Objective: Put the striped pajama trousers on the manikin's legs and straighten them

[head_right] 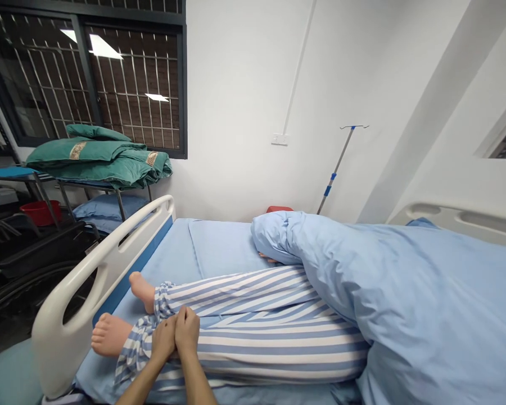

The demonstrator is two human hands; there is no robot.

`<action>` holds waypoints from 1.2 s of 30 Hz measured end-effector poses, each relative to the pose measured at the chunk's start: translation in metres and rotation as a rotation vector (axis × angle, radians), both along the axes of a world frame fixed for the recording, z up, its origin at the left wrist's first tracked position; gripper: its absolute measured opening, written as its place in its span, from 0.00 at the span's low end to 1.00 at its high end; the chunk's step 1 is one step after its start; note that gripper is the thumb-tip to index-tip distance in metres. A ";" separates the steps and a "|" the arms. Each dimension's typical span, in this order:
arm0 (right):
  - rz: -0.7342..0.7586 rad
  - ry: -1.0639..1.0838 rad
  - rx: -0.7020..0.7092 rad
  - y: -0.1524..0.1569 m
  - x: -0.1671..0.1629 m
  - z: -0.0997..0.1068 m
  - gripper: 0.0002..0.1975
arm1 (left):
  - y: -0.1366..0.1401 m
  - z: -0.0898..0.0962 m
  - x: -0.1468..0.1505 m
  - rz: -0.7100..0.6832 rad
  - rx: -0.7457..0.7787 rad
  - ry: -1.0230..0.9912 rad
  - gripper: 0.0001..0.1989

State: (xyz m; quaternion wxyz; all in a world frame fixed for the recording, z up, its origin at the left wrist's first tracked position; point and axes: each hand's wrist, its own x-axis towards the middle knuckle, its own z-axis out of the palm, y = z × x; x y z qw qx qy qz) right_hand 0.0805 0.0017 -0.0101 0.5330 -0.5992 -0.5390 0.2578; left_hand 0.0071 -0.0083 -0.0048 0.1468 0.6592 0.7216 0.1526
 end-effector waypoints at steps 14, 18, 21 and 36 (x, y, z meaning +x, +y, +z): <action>-0.010 0.142 -0.003 0.009 0.006 -0.007 0.26 | 0.033 0.050 0.038 0.078 0.154 -1.242 0.24; -0.060 0.218 -0.018 0.013 0.010 -0.007 0.24 | 0.026 0.028 0.037 0.129 0.236 -1.010 0.22; -0.093 0.239 0.003 0.012 0.014 -0.005 0.22 | 0.017 0.004 0.030 0.023 0.178 -0.761 0.23; -0.026 0.029 0.004 0.014 0.023 0.033 0.19 | 0.012 -0.001 0.026 0.003 0.094 -0.455 0.23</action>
